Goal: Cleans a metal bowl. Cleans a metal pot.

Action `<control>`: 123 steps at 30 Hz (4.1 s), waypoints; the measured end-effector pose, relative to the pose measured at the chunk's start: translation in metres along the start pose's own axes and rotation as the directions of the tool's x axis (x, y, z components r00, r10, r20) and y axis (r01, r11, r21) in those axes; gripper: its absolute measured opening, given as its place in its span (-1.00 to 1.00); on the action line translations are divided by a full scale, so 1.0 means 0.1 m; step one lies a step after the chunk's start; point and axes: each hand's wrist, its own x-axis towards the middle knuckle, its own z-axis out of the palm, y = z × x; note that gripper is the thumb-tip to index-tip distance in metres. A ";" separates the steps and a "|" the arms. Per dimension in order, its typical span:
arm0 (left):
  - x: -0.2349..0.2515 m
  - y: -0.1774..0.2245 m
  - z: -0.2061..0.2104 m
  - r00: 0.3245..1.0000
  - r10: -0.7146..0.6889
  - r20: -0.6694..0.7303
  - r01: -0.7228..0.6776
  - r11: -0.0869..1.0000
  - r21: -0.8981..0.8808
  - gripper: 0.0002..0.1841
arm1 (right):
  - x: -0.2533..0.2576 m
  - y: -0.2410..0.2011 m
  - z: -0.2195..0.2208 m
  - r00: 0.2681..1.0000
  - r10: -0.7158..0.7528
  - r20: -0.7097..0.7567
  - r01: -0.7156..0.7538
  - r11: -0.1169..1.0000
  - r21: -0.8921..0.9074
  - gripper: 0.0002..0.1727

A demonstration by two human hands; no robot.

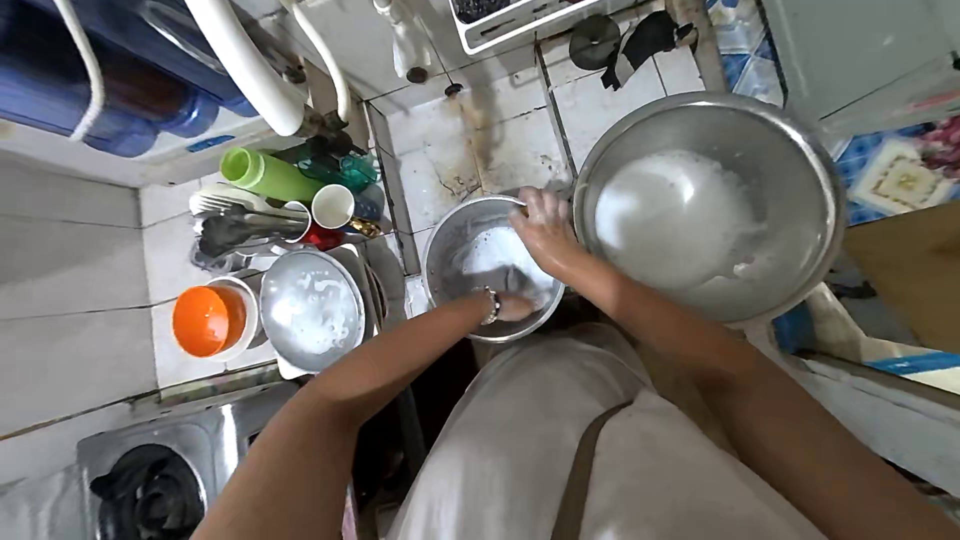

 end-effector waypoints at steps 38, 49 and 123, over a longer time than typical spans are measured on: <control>0.00 -1.30 0.78 -0.192 0.568 -0.801 -0.081 0.804 0.589 -0.27 | -0.06 -0.70 0.60 0.507 0.041 0.861 0.138 0.982 -0.128 -0.53; -0.03 -1.23 0.82 -0.126 0.533 -0.837 -0.087 0.834 0.544 -0.32 | 0.15 -0.38 0.12 0.392 0.271 0.879 0.210 0.904 -0.372 -0.55; -0.75 -0.26 -0.18 0.680 0.181 -0.710 -0.170 0.982 0.088 -0.58 | -0.03 0.81 -1.16 0.877 0.472 0.088 -0.427 0.683 0.593 -0.35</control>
